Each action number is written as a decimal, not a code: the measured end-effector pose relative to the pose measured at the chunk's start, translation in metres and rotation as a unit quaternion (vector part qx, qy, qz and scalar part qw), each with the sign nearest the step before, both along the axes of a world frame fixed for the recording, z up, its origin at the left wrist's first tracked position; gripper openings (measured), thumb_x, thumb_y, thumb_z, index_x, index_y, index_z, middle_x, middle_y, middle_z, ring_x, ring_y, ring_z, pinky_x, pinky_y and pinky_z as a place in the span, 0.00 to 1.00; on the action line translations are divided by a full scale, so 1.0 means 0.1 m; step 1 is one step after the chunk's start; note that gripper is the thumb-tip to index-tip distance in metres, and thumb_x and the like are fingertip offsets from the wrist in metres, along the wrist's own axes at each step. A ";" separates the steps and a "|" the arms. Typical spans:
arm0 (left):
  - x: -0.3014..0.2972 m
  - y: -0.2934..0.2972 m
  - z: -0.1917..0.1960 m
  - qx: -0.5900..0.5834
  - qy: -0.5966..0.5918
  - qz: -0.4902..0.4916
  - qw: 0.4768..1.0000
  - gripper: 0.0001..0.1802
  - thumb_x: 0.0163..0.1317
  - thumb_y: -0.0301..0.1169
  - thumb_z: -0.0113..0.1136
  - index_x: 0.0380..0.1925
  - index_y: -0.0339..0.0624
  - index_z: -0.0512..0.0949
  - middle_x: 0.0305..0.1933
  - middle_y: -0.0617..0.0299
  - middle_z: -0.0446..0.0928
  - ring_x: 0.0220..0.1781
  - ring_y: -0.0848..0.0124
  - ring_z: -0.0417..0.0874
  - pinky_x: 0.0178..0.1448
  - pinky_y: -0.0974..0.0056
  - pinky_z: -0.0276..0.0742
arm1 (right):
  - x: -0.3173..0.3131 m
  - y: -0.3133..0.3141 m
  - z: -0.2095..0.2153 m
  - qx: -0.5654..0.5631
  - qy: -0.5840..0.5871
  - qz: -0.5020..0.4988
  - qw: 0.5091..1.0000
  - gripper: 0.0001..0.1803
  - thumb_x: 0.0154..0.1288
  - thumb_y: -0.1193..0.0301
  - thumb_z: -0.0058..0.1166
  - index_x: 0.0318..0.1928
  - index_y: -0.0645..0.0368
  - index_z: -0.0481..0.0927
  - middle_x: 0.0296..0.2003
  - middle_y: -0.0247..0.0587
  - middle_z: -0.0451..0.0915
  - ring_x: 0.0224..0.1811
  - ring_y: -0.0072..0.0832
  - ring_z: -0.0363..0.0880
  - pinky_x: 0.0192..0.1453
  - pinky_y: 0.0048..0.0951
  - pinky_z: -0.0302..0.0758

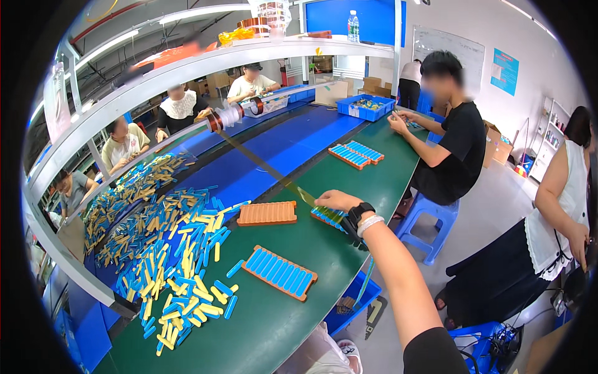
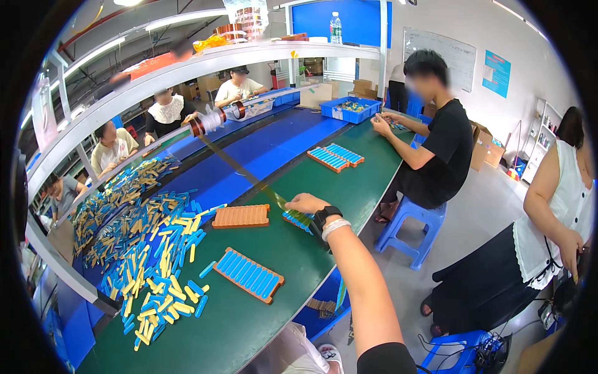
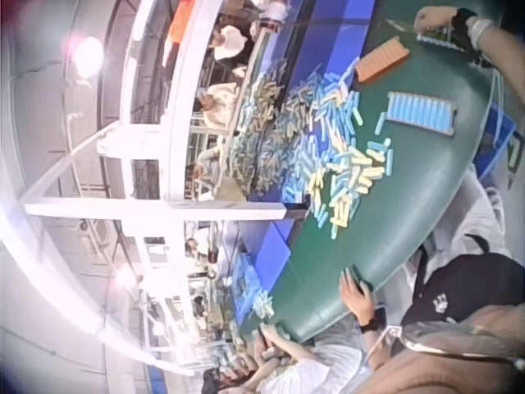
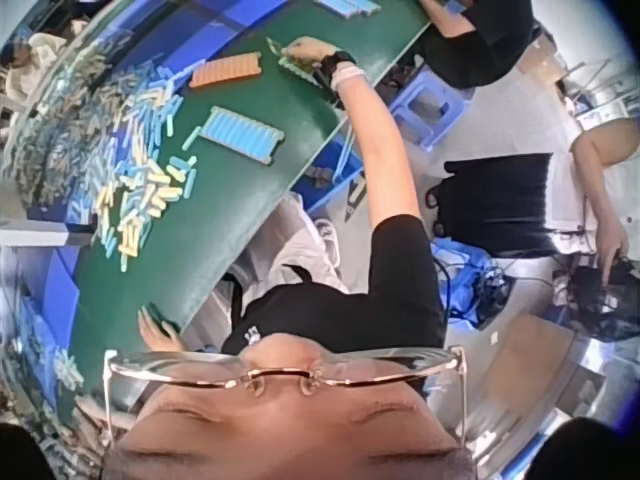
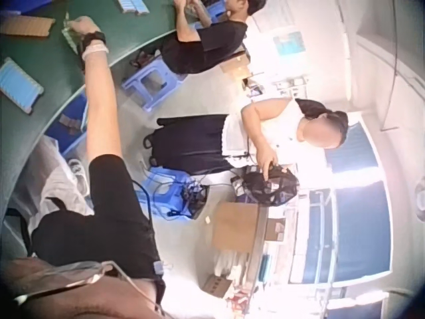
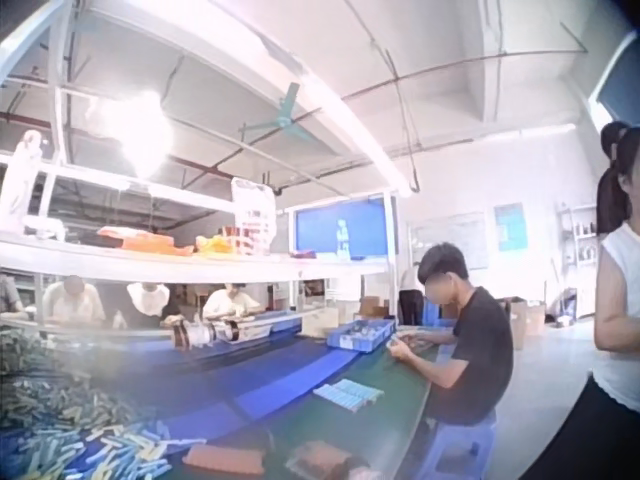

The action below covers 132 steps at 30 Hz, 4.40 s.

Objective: The recorder is sitting at a workbench and placing small blue and yellow plastic components into a brown tray.

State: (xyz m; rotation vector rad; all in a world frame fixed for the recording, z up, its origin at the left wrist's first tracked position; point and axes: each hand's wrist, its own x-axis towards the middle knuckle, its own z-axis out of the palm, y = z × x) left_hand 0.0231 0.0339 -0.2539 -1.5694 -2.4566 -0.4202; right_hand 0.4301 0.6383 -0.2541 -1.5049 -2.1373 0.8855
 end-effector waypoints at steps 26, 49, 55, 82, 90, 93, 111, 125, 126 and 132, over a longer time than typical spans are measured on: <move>0.04 -0.01 0.02 -0.001 -0.027 0.030 0.999 0.24 0.68 0.37 0.45 0.60 0.37 0.71 0.65 0.42 0.65 0.64 0.45 0.66 0.69 0.50 0.60 | 0.69 -0.82 0.32 -0.355 0.172 0.121 0.911 0.16 0.63 0.65 0.61 0.47 0.60 0.79 0.40 0.29 0.83 0.39 0.14 0.81 0.44 0.16 0.77; -0.04 -0.06 -0.07 0.028 -0.010 0.011 1.000 0.25 0.62 0.33 0.48 0.60 0.40 0.71 0.64 0.42 0.66 0.63 0.45 0.68 0.67 0.49 0.61 | 0.67 -1.08 0.21 -0.280 0.206 0.199 0.916 0.24 0.58 0.77 0.63 0.55 0.62 0.72 0.46 0.31 0.80 0.47 0.16 0.77 0.53 0.22 0.74; -0.09 -0.10 -0.11 0.026 -0.015 0.010 1.000 0.25 0.62 0.33 0.48 0.61 0.42 0.71 0.65 0.44 0.66 0.64 0.45 0.67 0.67 0.50 0.61 | 0.54 -0.99 0.24 -0.339 0.265 0.153 0.890 0.25 0.71 0.53 0.49 0.55 0.61 0.73 0.45 0.34 0.80 0.46 0.21 0.79 0.52 0.27 0.76; 2.75 4.79 0.07 0.146 -0.839 -0.107 0.513 0.10 0.70 0.34 0.50 0.42 0.39 0.75 0.36 0.59 0.80 0.34 0.67 0.83 0.36 0.60 0.79 | 0.15 -1.17 0.28 -0.326 0.340 0.102 0.876 0.15 0.69 0.61 0.54 0.48 0.58 0.77 0.41 0.33 0.82 0.41 0.22 0.80 0.45 0.29 0.77; 2.89 4.52 -0.10 0.187 -0.819 -0.114 0.531 0.12 0.69 0.33 0.50 0.42 0.35 0.76 0.37 0.55 0.82 0.34 0.66 0.83 0.36 0.62 0.80 | 0.29 -1.24 -0.01 -0.352 0.330 0.132 0.866 0.16 0.68 0.62 0.55 0.48 0.61 0.76 0.41 0.35 0.82 0.40 0.22 0.82 0.45 0.28 0.79; 3.02 4.28 -0.14 0.179 -0.821 -0.110 0.530 0.11 0.69 0.34 0.50 0.40 0.38 0.76 0.34 0.58 0.81 0.31 0.69 0.82 0.34 0.63 0.78 | 0.42 -1.48 -0.03 -0.349 0.338 0.127 0.865 0.15 0.68 0.62 0.56 0.47 0.61 0.77 0.41 0.36 0.82 0.39 0.22 0.82 0.44 0.27 0.79; 3.27 3.90 -0.48 0.138 -0.839 -0.136 0.509 0.14 0.72 0.38 0.47 0.44 0.40 0.75 0.42 0.59 0.81 0.38 0.70 0.82 0.40 0.64 0.79 | 0.69 -1.95 -0.21 -0.353 0.335 0.118 0.866 0.18 0.69 0.62 0.54 0.51 0.62 0.77 0.44 0.35 0.82 0.45 0.19 0.79 0.49 0.24 0.76; 2.94 3.89 -0.70 0.043 -0.876 -0.289 0.383 0.21 0.69 0.36 0.43 0.57 0.36 0.67 0.54 0.55 0.75 0.54 0.63 0.76 0.59 0.56 0.73 | 0.63 -1.97 -0.48 -0.349 0.437 0.152 0.815 0.19 0.69 0.59 0.54 0.49 0.63 0.77 0.41 0.33 0.80 0.42 0.18 0.78 0.47 0.22 0.76; 2.99 3.87 -0.67 0.057 -0.871 -0.296 0.388 0.21 0.69 0.36 0.43 0.57 0.35 0.68 0.54 0.54 0.75 0.53 0.64 0.77 0.58 0.57 0.73 | 0.65 -1.98 -0.50 -0.351 0.446 0.143 0.811 0.19 0.69 0.59 0.54 0.49 0.63 0.76 0.41 0.34 0.80 0.42 0.18 0.78 0.47 0.22 0.76; 2.95 3.89 -0.72 0.019 -0.894 -0.251 0.371 0.15 0.66 0.23 0.49 0.51 0.30 0.73 0.53 0.54 0.75 0.54 0.64 0.75 0.61 0.61 0.69 | 0.67 -2.02 -0.55 -0.331 0.474 0.121 0.807 0.20 0.67 0.59 0.56 0.48 0.64 0.77 0.41 0.35 0.80 0.43 0.19 0.78 0.48 0.24 0.76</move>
